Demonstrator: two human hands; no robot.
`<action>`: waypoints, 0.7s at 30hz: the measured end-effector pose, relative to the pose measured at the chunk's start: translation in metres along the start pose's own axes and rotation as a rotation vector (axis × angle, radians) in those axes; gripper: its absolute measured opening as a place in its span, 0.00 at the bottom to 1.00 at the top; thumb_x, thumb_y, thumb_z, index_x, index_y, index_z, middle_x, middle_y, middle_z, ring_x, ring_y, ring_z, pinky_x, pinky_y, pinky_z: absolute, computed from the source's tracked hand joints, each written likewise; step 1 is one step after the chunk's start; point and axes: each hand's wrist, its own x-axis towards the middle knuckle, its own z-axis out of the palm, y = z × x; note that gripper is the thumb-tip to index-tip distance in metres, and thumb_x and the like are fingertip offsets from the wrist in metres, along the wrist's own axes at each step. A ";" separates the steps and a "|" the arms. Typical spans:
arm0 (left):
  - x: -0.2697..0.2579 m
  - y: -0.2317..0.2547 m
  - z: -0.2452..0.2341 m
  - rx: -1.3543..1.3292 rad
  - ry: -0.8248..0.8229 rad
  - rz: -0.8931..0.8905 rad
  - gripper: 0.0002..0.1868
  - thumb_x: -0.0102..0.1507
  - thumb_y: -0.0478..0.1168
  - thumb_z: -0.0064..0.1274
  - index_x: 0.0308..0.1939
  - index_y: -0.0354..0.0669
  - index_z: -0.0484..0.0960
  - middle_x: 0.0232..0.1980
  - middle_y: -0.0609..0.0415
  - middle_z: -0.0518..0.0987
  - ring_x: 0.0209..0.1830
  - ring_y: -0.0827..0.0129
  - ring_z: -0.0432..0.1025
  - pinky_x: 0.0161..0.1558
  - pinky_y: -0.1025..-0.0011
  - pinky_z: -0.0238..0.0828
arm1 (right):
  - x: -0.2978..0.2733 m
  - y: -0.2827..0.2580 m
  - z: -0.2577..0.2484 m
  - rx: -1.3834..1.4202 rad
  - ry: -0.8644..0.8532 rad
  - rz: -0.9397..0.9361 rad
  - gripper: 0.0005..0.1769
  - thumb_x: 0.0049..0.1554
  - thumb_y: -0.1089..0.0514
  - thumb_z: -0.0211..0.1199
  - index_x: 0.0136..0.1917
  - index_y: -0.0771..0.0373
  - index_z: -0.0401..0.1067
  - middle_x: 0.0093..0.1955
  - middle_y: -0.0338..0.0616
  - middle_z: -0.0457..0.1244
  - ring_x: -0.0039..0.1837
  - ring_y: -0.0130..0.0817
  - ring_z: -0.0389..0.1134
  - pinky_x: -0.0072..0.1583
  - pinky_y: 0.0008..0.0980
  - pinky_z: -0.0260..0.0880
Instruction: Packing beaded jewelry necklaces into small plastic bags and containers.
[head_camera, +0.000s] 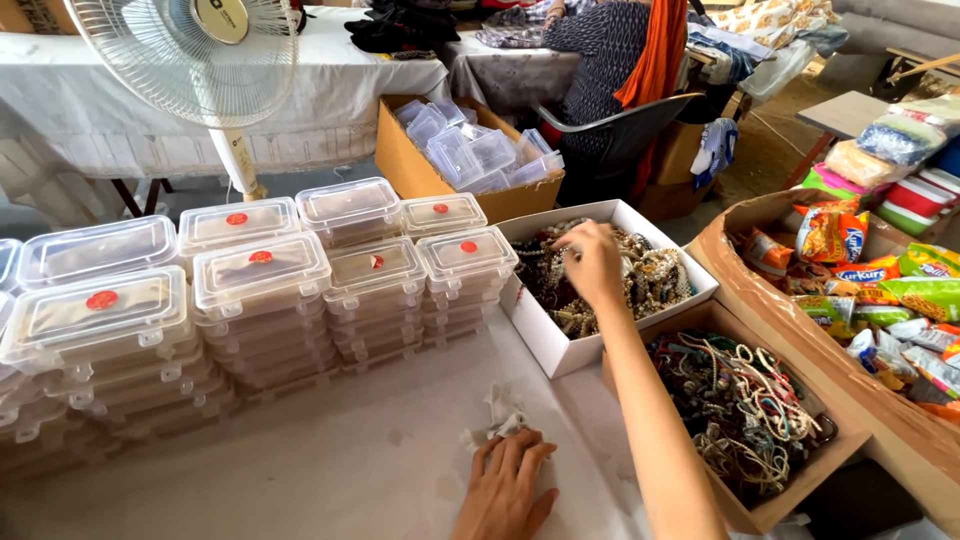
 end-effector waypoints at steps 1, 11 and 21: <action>0.000 -0.001 0.002 0.001 0.001 -0.001 0.33 0.59 0.43 0.67 0.65 0.46 0.69 0.66 0.48 0.68 0.70 0.54 0.61 0.68 0.46 0.49 | -0.001 -0.011 -0.001 0.001 0.001 -0.001 0.13 0.52 0.70 0.68 0.45 0.51 0.80 0.52 0.38 0.72 0.59 0.36 0.68 0.64 0.38 0.69; -0.001 -0.006 0.008 0.008 0.027 0.035 0.35 0.58 0.43 0.67 0.66 0.47 0.68 0.65 0.49 0.69 0.70 0.54 0.62 0.68 0.46 0.49 | -0.003 -0.027 0.005 -0.491 -0.465 -0.070 0.15 0.52 0.55 0.73 0.54 0.49 0.79 0.56 0.41 0.62 0.64 0.41 0.62 0.67 0.52 0.61; -0.002 -0.007 0.010 0.005 0.031 0.036 0.34 0.59 0.43 0.67 0.66 0.47 0.69 0.65 0.50 0.69 0.69 0.56 0.63 0.69 0.48 0.49 | 0.006 -0.012 -0.023 0.238 0.546 0.330 0.07 0.71 0.58 0.54 0.59 0.63 0.67 0.51 0.41 0.66 0.49 0.31 0.69 0.49 0.30 0.72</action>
